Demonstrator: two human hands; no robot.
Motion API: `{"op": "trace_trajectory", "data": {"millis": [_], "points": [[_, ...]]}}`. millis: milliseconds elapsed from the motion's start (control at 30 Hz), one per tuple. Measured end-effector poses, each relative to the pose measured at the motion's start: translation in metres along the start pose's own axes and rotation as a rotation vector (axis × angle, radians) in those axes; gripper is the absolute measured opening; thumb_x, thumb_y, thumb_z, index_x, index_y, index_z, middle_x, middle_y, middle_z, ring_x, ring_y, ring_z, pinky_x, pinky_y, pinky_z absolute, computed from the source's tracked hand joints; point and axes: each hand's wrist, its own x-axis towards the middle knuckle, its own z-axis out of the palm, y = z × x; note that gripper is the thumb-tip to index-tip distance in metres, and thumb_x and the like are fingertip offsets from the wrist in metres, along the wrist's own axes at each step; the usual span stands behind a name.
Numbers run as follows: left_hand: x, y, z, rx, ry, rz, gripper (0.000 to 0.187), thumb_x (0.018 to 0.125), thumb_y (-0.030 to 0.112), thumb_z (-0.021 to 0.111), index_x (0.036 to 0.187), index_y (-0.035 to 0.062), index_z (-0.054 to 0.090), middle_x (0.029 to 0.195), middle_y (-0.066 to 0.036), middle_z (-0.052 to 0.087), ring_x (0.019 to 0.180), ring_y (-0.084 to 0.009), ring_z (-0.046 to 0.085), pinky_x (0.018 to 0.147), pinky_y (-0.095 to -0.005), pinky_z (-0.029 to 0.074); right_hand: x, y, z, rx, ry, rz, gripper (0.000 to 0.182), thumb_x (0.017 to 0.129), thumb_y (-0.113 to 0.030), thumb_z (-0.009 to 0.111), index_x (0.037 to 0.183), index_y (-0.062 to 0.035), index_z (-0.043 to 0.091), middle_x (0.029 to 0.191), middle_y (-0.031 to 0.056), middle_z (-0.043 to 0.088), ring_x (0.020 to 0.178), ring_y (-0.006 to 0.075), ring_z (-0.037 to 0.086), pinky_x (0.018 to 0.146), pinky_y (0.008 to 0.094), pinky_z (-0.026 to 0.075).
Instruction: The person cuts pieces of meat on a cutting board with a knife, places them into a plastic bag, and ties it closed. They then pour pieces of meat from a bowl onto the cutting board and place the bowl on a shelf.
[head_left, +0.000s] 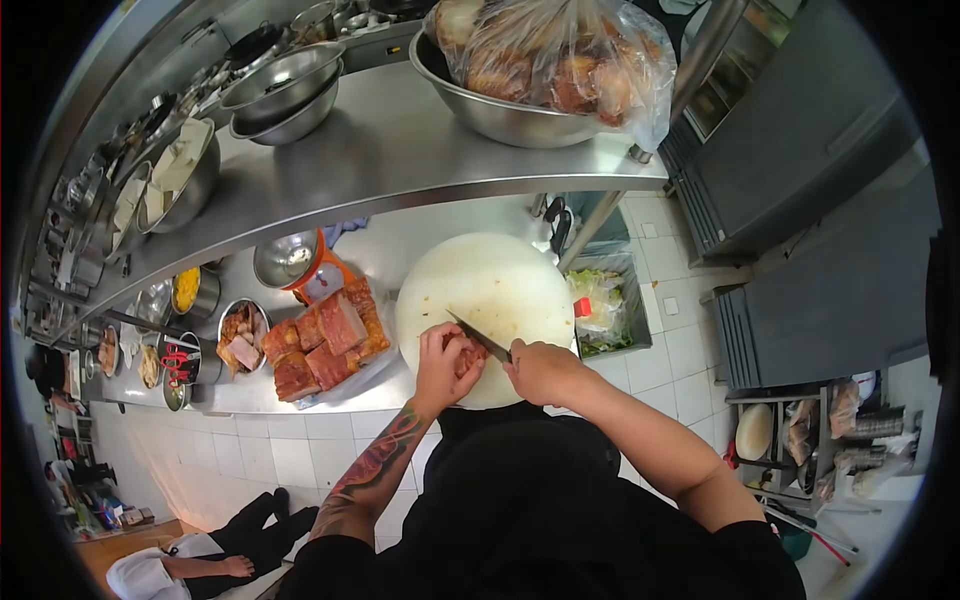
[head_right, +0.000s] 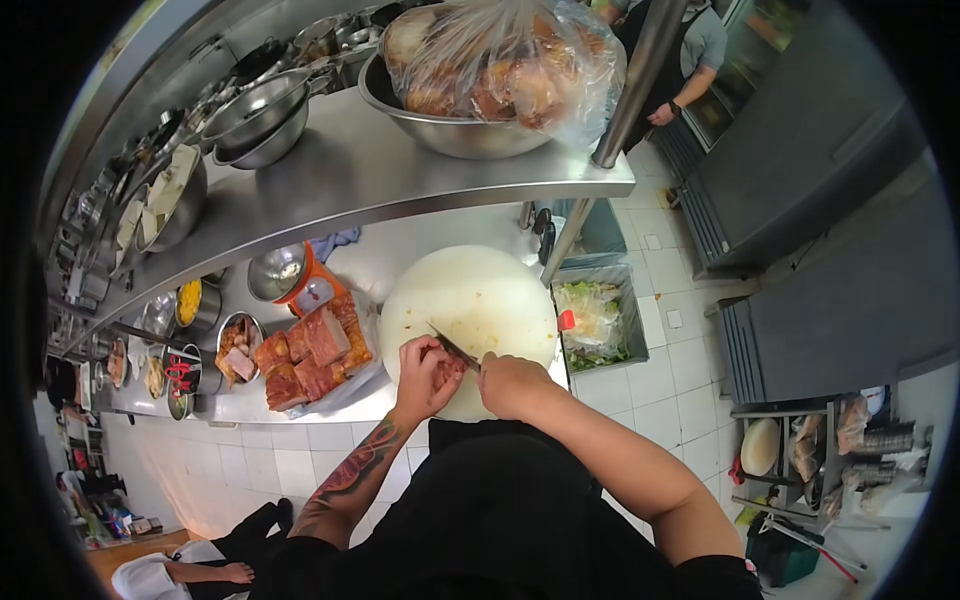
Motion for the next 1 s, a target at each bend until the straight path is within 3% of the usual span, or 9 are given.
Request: {"op": "trace_trajectory", "data": {"millis": [267,367,433,567,700,833,900,933,1000], "points": [[-0.003,0.006,-0.004,-0.031,0.012,-0.062,0.035,0.083,0.022,0.083,0.109,0.0089,0.065,0.13,-0.017,0.054,0.123,-0.0413,0.049,0.105,-0.0526,0.044,0.001,-0.002,-0.009,-0.029,-0.079,-0.005,0.038,0.112,-0.032,0.049,0.119,0.0035,0.059,0.097,0.0256,0.076,0.083,0.0424,0.077,0.079,0.0541,0.06],[-0.007,0.005,-0.003,-0.022,-0.005,-0.045,0.036,0.082,0.022,0.083,0.109,0.0089,0.065,0.13,-0.017,0.054,0.123,-0.0418,0.05,0.104,-0.053,0.045,0.018,-0.015,-0.008,0.06,-0.273,0.143,0.038,0.112,-0.033,0.05,0.119,0.0035,0.057,0.094,0.0266,0.076,0.09,0.0459,0.076,0.08,0.0576,0.059],[-0.004,0.0,-0.002,-0.001,0.02,-0.078,0.036,0.082,0.023,0.084,0.109,0.0093,0.064,0.13,-0.017,0.054,0.123,-0.0421,0.05,0.105,-0.0532,0.044,0.06,0.009,0.056,-0.022,0.136,-0.026,0.039,0.111,-0.035,0.052,0.119,0.0025,0.057,0.092,0.0267,0.076,0.089,0.046,0.076,0.081,0.0579,0.06],[0.001,0.002,-0.005,-0.019,0.061,-0.031,0.039,0.079,0.025,0.085,0.108,0.0099,0.065,0.13,-0.015,0.055,0.123,-0.0412,0.052,0.105,-0.0541,0.045,0.057,0.012,0.043,-0.029,0.142,-0.054,0.039,0.111,-0.037,0.052,0.12,0.0002,0.057,0.096,0.025,0.076,0.091,0.0466,0.075,0.082,0.0562,0.06],[0.003,-0.006,-0.024,-0.029,-0.112,0.064,0.04,0.079,0.025,0.089,0.108,0.0106,0.065,0.132,-0.016,0.054,0.127,-0.0426,0.05,0.107,-0.0533,0.044,0.028,0.007,0.005,0.092,-0.068,0.114,0.044,0.111,-0.041,0.052,0.122,0.0013,0.057,0.091,0.0217,0.076,0.064,0.0353,0.075,0.069,0.0499,0.062],[0.0,-0.009,-0.027,-0.053,-0.2,0.058,0.044,0.08,0.026,0.09,0.112,0.0116,0.064,0.138,-0.018,0.051,0.131,-0.0434,0.048,0.11,-0.0531,0.043,0.011,0.035,0.021,0.171,-0.06,0.106,0.043,0.111,-0.04,0.053,0.122,0.001,0.056,0.084,0.0207,0.074,0.053,0.029,0.071,0.063,0.0465,0.06],[-0.001,0.003,-0.024,-0.054,-0.183,0.035,0.045,0.081,0.025,0.09,0.114,0.0117,0.063,0.14,-0.019,0.049,0.131,-0.0438,0.048,0.11,-0.0534,0.043,0.01,0.038,0.041,0.361,0.022,0.015,0.038,0.111,-0.036,0.053,0.121,0.0013,0.055,0.081,0.0223,0.073,0.058,0.0345,0.072,0.065,0.0497,0.06],[-0.001,0.008,-0.023,-0.051,-0.158,0.013,0.046,0.081,0.023,0.089,0.117,0.0118,0.062,0.143,-0.02,0.047,0.132,-0.0443,0.047,0.11,-0.0537,0.042,0.02,0.046,0.064,0.309,0.173,-0.092,0.035,0.11,-0.032,0.055,0.12,0.0015,0.054,0.082,0.025,0.073,0.068,0.0429,0.073,0.071,0.055,0.059],[-0.006,0.014,-0.02,-0.013,-0.15,-0.014,0.047,0.082,0.023,0.089,0.118,0.0118,0.061,0.143,-0.021,0.046,0.131,-0.0447,0.046,0.111,-0.0541,0.042,0.015,0.038,0.076,0.27,0.268,-0.107,0.033,0.11,-0.03,0.055,0.12,0.0016,0.054,0.083,0.0261,0.073,0.074,0.0463,0.073,0.074,0.057,0.058]]}}
